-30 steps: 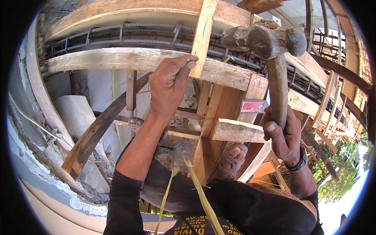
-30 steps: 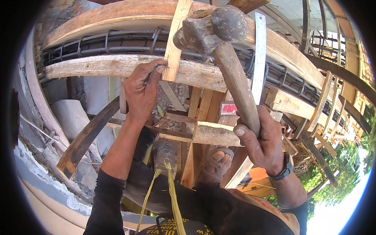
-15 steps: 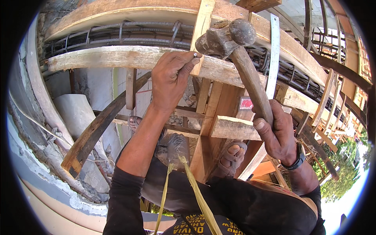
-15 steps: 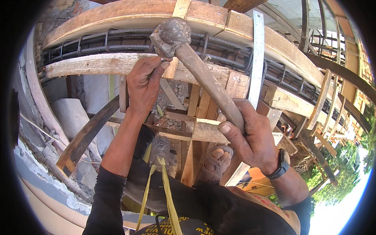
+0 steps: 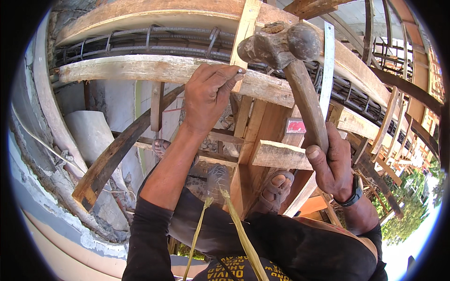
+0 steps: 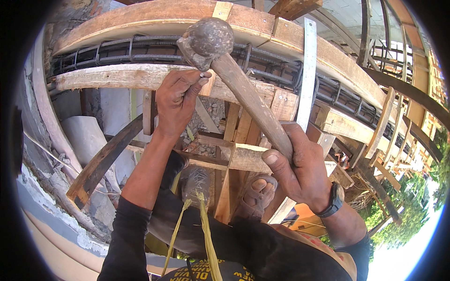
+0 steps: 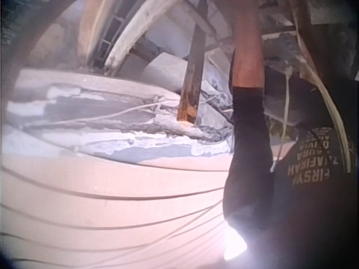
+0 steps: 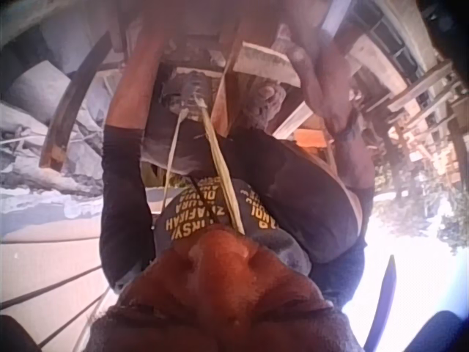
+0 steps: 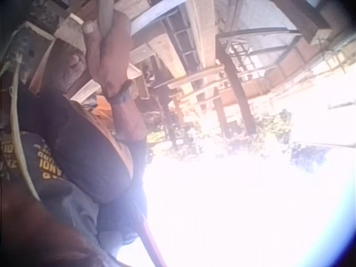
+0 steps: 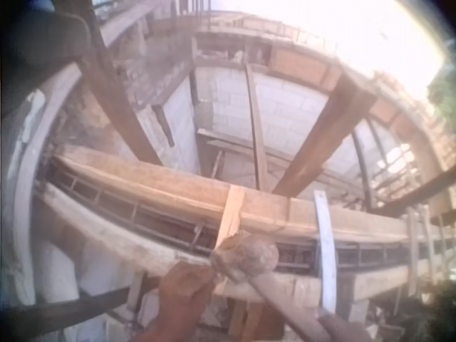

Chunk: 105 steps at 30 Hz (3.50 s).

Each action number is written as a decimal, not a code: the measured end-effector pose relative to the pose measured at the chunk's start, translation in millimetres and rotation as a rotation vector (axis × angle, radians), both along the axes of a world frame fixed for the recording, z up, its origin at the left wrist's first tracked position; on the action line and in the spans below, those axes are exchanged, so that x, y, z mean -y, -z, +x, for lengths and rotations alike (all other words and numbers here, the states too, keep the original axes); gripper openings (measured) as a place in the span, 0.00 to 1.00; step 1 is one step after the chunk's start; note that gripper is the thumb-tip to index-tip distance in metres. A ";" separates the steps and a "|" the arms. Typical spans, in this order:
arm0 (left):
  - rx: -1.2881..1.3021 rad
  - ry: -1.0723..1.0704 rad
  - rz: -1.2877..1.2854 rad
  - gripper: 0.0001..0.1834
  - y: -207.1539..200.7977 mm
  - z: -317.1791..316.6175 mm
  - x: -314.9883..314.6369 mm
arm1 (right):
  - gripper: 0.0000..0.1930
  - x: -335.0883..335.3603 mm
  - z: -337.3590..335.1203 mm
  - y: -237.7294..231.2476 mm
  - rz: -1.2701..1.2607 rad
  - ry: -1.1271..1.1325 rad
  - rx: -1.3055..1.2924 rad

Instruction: The person assembles wooden formwork on a construction site by positioning small wooden blocks against a curved wooden beam, hammering nails to secure them, and using a metal square and pencil to mark alignment. The person repeatedly measures, marks, and nails the blocks to ensure proper fit.

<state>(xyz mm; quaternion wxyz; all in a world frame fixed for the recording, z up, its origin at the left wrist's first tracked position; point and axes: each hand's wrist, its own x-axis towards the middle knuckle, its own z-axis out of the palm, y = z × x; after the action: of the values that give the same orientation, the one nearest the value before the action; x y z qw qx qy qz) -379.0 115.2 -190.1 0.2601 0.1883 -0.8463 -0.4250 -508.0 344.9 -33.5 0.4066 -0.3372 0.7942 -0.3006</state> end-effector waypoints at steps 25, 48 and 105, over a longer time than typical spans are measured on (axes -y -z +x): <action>-0.008 -0.021 -0.094 0.14 4.9 4.5 1.0 | 0.22 -1.6 7.5 7.4 0.016 -0.028 -0.012; -0.007 -0.003 -0.124 0.16 -1.1 5.1 -0.5 | 0.18 -5.9 18.3 3.1 -0.026 0.021 -0.085; 0.456 0.129 -0.613 0.20 11.2 -113.5 139.6 | 0.16 -29.4 -19.1 61.7 0.077 0.281 -0.058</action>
<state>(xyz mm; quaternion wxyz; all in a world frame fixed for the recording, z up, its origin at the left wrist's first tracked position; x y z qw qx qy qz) -492.4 -24.4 -201.3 0.0823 0.1378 -0.9803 -0.1150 -527.1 374.3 -95.3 0.3499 -0.2153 0.8559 -0.3141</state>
